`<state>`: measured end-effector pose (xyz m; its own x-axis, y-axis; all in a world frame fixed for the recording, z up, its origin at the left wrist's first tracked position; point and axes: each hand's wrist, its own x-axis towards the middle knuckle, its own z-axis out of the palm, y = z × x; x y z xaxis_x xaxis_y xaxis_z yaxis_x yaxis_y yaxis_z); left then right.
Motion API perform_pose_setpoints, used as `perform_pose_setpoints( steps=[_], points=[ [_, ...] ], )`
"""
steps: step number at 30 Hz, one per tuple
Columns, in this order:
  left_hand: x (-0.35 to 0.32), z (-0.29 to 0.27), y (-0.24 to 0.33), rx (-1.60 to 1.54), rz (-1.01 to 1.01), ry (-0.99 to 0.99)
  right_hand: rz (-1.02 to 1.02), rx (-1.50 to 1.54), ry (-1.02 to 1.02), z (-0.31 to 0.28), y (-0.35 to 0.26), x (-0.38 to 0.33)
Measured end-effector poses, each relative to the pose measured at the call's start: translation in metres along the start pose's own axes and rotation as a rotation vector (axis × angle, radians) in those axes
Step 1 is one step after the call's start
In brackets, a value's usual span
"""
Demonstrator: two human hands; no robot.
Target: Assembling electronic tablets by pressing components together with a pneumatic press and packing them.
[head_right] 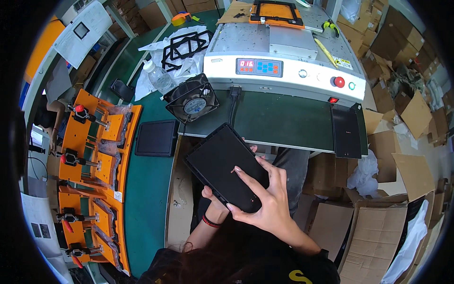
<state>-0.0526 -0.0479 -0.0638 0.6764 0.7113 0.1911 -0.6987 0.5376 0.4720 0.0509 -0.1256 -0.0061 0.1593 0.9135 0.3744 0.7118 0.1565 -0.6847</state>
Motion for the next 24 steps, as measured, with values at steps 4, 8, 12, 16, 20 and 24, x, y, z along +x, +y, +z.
perform_pose_setpoints(
  steps=[4, 8, 12, 16, 20, 24],
  points=[
    [0.002, 0.002, 0.002, -0.005, 0.003, 0.001, -0.004, -0.095, -0.062, -0.001, -0.007, 0.001],
    [-0.003, 0.000, 0.001, -0.039, 0.022, 0.074, 0.010, -0.258, -0.102, -0.001, -0.012, 0.000],
    [-0.013, -0.007, 0.002, -0.060, -0.080, 0.054, 0.080, 0.027, -0.056, -0.004, 0.007, 0.002],
    [-0.021, -0.015, 0.017, 0.165, -0.139, 0.287, 0.417, 0.748, 0.002, 0.006, 0.027, 0.000],
    [-0.019, -0.015, 0.026, 0.567, -0.076, 0.383, 0.481, 0.869, -0.113, 0.010, 0.039, -0.001],
    [-0.020, -0.008, 0.032, 0.559, 0.002, 0.411, 0.380, 0.858, -0.069, 0.019, 0.035, 0.004]
  ],
)
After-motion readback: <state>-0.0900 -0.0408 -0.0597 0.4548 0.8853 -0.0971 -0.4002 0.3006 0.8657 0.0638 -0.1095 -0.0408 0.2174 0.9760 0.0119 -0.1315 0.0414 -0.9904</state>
